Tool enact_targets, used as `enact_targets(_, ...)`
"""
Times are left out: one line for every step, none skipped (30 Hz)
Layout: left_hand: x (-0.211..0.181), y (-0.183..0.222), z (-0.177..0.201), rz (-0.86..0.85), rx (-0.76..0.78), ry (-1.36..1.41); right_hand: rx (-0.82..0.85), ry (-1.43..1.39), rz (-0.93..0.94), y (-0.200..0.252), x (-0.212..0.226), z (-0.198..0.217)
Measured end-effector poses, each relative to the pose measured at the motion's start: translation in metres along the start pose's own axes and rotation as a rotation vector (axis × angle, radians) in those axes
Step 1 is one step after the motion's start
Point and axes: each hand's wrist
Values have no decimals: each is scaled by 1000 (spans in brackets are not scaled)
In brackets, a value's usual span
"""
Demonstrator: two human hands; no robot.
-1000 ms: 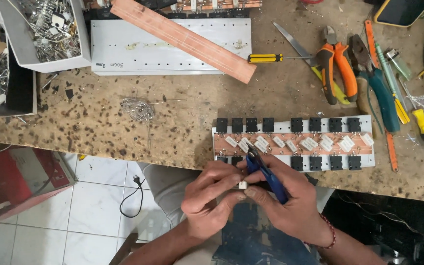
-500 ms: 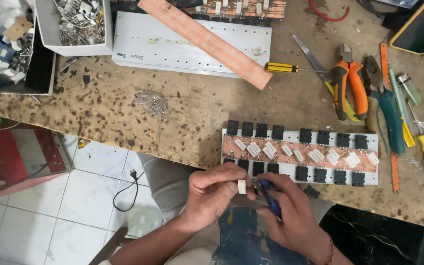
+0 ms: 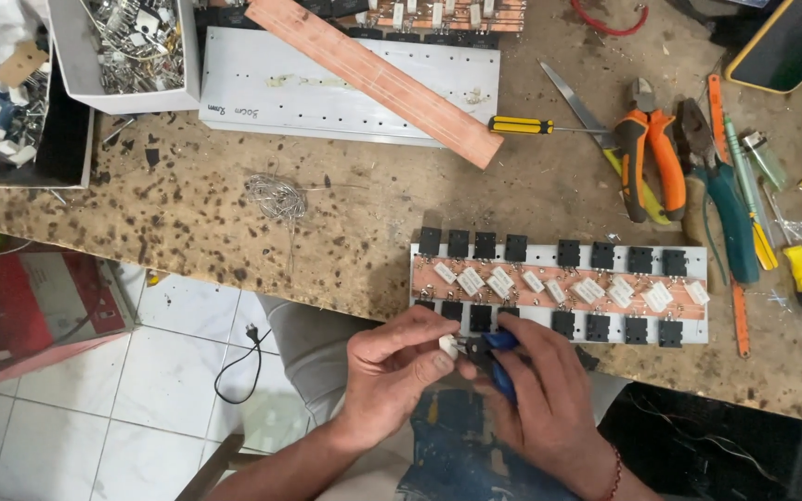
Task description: Trimming component leads with pliers and soldering them onto a circuit board at an electronics repair bench.
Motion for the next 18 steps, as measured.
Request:
enact_targets(1, 1, 0, 0, 0, 2, 1, 2, 0, 2, -1, 0)
enact_targets(1, 1, 1, 6, -2, 10, -2, 27, 2, 4, -2, 0)
enact_targets(2, 2, 1, 13, -3, 19, -6, 53, 3, 6, -3, 0)
enact_targets(0, -1, -1, 13, -2, 19, -7, 54, 3, 10, -5, 0)
enact_targets(-2, -4, -3, -43, -17, -71, 45, -158, -106, 14, -7, 0)
enact_targets(-3, -7, -6, -96, -27, -158, 94, -366, -218, 18, -8, 1)
enact_targets(-9, -9, -6, -92, -21, -155, 91, -361, -222, 10, -3, 7)
enact_targets(-13, -9, -7, -129, 8, -269, 36, -832, -385, 5, 4, 15)
enact_targets(-16, -10, -9, -168, 39, -381, -36, -1306, -542, 0, 10, 24)
enact_targets(-19, -11, -11, -146, 56, -365, -58, -1290, -564, -5, 8, 23)
enact_targets(-22, -13, -13, -166, 82, -438, -62, -1541, -570, -10, 6, 23)
enact_targets(-26, -15, -14, -195, 106, -516, -65, -1797, -558, -16, 3, 22)
enact_targets(-25, -12, -15, -181, 121, -504, -86, -1786, -569, -14, 1, 20)
enact_targets(-24, -9, -16, -194, 88, -567, -132, -1694, -523, -13, -2, 18)
enact_targets(-23, -7, -17, -207, 54, -629, -175, -1601, -479, -13, -5, 17)
enact_targets(-23, -6, -14, -204, 69, -621, -190, -1590, -480, -10, -9, 19)
enact_targets(-22, -6, -11, -226, 53, -654, -233, -1820, -505, -7, -14, 21)
enact_targets(-21, -6, -8, -244, 41, -684, -285, -2048, -523, -3, -18, 23)
Point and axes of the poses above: each hand's wrist, its own y-axis away from the middle knuckle, its own z-axis out of the back of the hand, x = y × z, and after that the axes turned 1 degree about -y, right-handed
